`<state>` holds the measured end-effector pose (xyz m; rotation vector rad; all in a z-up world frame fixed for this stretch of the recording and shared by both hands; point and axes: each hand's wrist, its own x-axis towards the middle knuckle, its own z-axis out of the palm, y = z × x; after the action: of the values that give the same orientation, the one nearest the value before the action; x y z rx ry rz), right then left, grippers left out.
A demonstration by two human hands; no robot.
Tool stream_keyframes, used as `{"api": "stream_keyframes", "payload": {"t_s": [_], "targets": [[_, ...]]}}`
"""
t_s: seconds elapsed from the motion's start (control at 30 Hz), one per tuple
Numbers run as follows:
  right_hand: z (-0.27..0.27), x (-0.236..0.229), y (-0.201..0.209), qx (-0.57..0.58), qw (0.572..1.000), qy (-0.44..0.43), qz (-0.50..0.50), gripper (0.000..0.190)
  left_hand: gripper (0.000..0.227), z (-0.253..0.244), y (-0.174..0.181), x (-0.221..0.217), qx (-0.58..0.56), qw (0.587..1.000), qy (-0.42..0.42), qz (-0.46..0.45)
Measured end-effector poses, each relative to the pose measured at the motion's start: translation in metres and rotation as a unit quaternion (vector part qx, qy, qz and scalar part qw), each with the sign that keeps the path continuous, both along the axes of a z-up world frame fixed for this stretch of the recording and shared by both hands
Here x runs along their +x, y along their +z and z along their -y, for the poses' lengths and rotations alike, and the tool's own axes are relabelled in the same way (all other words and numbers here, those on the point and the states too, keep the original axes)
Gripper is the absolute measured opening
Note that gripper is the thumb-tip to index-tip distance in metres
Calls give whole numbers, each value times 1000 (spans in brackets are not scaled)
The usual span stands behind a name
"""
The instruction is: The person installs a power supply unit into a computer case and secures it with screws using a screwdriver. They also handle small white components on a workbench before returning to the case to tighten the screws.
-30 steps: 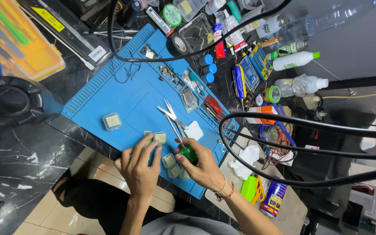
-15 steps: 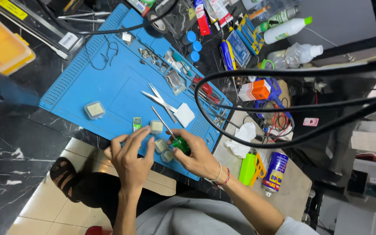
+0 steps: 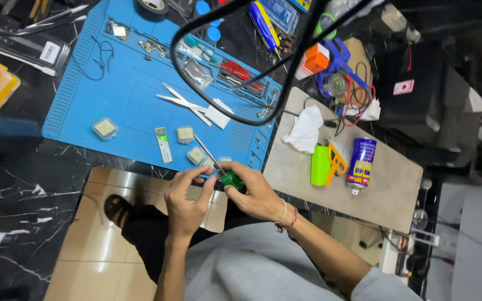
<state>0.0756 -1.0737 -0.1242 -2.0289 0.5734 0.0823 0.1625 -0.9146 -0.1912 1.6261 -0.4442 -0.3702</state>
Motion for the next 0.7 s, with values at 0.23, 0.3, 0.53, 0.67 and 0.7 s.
{"api": "stream_keyframes", "payload": {"t_s": [0.23,0.3,0.53,0.67,0.7], "targets": [[-11,-32,6,5,997,-35,66,46,21,-3,14,-23,35,996,-73,-38],[-8,-44,-1,-1,995,-22,98,49,20,1,11,-33,28,990,-74,-117],[21,-83,-8,77,994,-31,77,48,22,34,-6,-83,26,970,-37,-241],[53,-91,-10,91,993,-12,78,31,23,56,-14,-104,30,967,-5,-251],[61,-93,-6,85,994,-3,70,26,23,61,-16,-111,21,968,12,-251]]}}
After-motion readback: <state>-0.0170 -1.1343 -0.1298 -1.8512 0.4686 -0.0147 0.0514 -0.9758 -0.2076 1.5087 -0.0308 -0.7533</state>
